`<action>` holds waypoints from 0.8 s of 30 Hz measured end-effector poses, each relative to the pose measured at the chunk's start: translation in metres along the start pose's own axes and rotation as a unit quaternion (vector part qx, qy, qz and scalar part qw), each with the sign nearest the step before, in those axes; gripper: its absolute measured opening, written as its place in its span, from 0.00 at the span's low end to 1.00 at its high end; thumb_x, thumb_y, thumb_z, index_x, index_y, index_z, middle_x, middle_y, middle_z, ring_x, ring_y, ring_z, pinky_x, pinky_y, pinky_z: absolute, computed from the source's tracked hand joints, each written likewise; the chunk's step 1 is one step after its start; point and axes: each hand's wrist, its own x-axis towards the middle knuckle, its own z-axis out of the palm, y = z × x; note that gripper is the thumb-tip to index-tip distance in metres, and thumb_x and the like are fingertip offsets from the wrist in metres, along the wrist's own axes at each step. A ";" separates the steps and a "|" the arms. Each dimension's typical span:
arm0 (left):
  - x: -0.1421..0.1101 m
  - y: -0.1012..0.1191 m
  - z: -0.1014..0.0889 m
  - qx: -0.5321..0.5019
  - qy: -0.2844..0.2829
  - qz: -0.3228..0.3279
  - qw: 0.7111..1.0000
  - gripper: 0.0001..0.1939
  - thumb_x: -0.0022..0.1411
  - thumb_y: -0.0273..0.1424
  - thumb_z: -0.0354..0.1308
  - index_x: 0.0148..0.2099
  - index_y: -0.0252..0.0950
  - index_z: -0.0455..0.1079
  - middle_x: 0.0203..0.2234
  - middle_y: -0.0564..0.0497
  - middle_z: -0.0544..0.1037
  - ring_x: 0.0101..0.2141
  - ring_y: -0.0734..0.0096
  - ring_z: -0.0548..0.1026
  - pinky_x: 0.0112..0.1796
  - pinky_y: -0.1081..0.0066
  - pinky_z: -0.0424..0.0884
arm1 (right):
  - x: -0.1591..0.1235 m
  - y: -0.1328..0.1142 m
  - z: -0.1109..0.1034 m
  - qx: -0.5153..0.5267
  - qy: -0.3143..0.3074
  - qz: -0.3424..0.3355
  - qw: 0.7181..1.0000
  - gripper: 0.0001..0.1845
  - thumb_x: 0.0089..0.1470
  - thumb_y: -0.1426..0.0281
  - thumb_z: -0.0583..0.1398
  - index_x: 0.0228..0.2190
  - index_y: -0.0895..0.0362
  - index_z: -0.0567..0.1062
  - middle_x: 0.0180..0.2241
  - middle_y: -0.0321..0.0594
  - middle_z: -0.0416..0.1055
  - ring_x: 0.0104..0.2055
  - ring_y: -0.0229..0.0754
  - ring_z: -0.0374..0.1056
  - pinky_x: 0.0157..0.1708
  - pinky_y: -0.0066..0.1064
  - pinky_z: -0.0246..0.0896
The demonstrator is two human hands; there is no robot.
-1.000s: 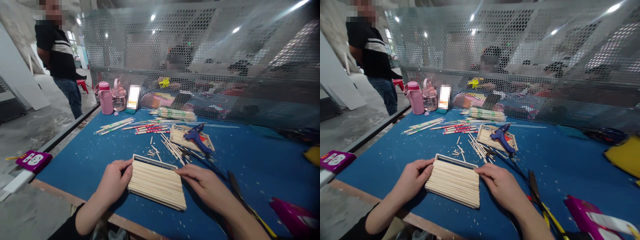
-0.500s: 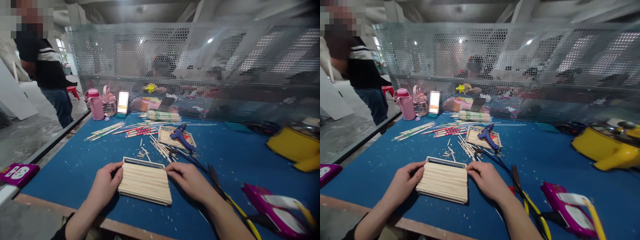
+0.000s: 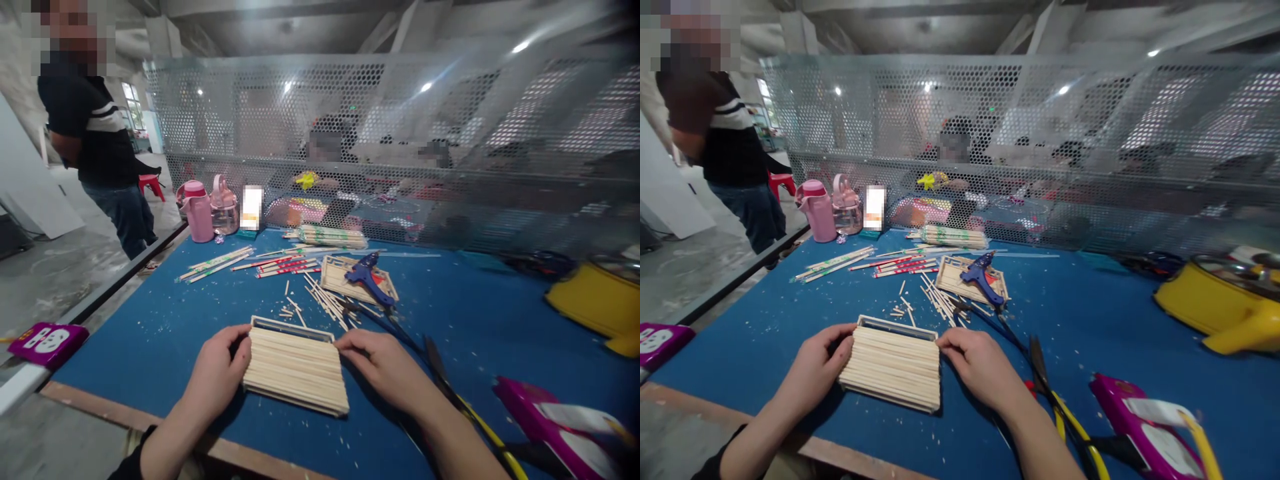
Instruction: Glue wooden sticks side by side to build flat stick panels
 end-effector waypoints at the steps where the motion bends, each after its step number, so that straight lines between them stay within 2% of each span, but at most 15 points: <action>1: 0.000 0.000 0.000 -0.003 0.001 0.000 1.000 0.17 0.59 0.31 0.47 0.48 0.35 0.69 0.42 0.46 0.76 0.42 0.65 0.73 0.42 0.67 0.68 | 0.000 0.000 0.000 -0.003 -0.002 0.000 1.000 0.12 0.53 0.72 0.51 0.28 0.55 0.75 0.30 0.38 0.75 0.33 0.40 0.70 0.33 0.28 0.60; 7: 0.001 0.001 -0.001 0.021 -0.009 0.009 1.000 0.17 0.59 0.31 0.46 0.48 0.36 0.70 0.42 0.46 0.76 0.41 0.65 0.73 0.43 0.67 0.67 | 0.000 0.001 0.001 -0.005 -0.005 0.000 1.000 0.12 0.54 0.72 0.51 0.28 0.55 0.74 0.30 0.38 0.75 0.33 0.40 0.69 0.34 0.28 0.59; 14: 0.001 0.011 -0.006 0.158 -0.017 0.027 0.987 0.17 0.60 0.30 0.44 0.46 0.36 0.70 0.38 0.45 0.76 0.41 0.62 0.71 0.42 0.64 0.66 | 0.001 0.001 0.001 -0.014 -0.003 -0.011 1.000 0.12 0.53 0.73 0.51 0.29 0.55 0.75 0.30 0.39 0.75 0.33 0.40 0.69 0.33 0.28 0.60; 20: 0.002 0.010 -0.006 0.135 -0.029 0.010 0.990 0.15 0.60 0.29 0.44 0.45 0.36 0.68 0.40 0.45 0.75 0.41 0.62 0.70 0.42 0.64 0.65 | 0.001 0.002 0.001 -0.015 0.003 -0.020 1.000 0.12 0.53 0.73 0.51 0.29 0.54 0.74 0.30 0.38 0.75 0.33 0.39 0.69 0.33 0.28 0.60; 24: 0.002 0.008 -0.004 0.111 -0.025 0.008 0.993 0.17 0.61 0.30 0.44 0.49 0.36 0.66 0.43 0.45 0.74 0.43 0.62 0.70 0.43 0.64 0.65 | 0.001 0.001 0.001 -0.014 0.005 -0.024 1.000 0.12 0.53 0.74 0.52 0.28 0.54 0.74 0.30 0.38 0.75 0.33 0.39 0.69 0.33 0.28 0.60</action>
